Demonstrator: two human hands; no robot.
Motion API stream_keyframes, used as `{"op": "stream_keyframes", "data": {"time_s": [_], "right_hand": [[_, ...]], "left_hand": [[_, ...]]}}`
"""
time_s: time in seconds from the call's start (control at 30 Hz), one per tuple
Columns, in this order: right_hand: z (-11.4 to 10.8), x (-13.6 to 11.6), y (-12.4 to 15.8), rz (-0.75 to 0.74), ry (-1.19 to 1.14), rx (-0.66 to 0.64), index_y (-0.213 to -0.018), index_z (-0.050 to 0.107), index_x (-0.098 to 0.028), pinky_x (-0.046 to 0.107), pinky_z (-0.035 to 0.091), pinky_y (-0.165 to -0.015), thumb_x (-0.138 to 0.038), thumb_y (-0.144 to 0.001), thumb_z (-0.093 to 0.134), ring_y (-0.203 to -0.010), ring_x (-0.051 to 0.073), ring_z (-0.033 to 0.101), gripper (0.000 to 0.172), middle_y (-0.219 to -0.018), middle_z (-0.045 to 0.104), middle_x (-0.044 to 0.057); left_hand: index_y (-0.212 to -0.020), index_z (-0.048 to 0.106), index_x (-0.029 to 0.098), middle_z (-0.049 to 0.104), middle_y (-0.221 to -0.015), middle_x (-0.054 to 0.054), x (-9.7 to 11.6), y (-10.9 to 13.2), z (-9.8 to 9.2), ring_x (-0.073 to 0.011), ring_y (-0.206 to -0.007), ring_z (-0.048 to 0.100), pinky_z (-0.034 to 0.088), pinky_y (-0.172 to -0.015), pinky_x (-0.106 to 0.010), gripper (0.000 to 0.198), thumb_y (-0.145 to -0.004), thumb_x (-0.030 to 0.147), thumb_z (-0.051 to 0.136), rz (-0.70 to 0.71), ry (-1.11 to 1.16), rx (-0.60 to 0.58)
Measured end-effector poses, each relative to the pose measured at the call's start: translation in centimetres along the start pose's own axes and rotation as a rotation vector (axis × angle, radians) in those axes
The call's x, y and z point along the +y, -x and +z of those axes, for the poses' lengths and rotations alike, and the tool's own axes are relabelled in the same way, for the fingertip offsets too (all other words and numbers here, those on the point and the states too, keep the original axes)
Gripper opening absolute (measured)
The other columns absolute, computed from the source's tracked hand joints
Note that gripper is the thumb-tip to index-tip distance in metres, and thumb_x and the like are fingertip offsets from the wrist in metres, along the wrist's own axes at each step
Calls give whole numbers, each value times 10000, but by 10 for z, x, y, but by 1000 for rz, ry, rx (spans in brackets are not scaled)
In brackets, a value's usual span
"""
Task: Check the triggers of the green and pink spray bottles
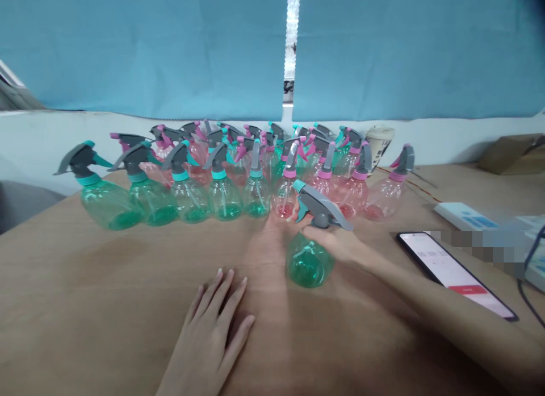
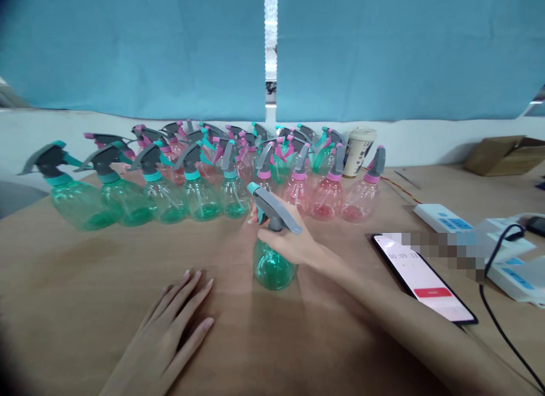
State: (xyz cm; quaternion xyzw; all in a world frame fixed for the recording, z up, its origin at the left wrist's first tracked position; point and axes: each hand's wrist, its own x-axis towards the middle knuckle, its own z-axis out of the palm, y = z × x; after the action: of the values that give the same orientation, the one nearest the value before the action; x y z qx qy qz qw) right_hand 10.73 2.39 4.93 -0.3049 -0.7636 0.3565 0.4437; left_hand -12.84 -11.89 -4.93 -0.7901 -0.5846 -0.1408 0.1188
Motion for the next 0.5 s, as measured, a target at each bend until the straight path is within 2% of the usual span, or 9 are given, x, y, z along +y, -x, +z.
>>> {"op": "stream_keyframes", "data": {"time_s": [0.1, 0.2, 0.4, 0.5], "right_hand": [[2, -2, 4, -24, -114, -42, -784, 493, -232, 271, 471, -632, -122, -612, 471, -690, 130, 560, 206, -802, 582, -23], [5, -3, 9, -49, -106, -71, -820, 511, -234, 268, 479, -643, -90, -596, 473, -698, 125, 563, 269, -848, 603, -25], [8, -2, 11, -37, -145, -123, -1033, 543, -254, 315, 520, -759, -82, -619, 464, -864, 164, 634, 455, -1035, 631, 10], [9, -3, 11, -32, -69, -123, -1088, 528, -264, 328, 534, -754, -104, -638, 457, -857, 169, 647, 483, -1028, 632, 12]], "left_hand": [[-1410, 410, 220, 436, -1459, -80, -1, 0, -1, -297, -1332, 407, 368, -1058, -518, 506, -947, 424, 390, 12, -3, -14], [-1400, 424, 215, 442, -1454, -83, -2, 1, -2, -293, -1330, 411, 374, -1054, -516, 496, -948, 417, 390, 14, -9, -17], [-1396, 430, 210, 444, -1452, -91, 0, -1, -6, -295, -1329, 412, 378, -1056, -508, 506, -941, 429, 401, 5, -4, -37], [-1395, 430, 211, 441, -1454, -92, 1, -1, -6, -302, -1326, 415, 387, -1045, -523, 507, -941, 435, 400, 7, -5, -29]]}}
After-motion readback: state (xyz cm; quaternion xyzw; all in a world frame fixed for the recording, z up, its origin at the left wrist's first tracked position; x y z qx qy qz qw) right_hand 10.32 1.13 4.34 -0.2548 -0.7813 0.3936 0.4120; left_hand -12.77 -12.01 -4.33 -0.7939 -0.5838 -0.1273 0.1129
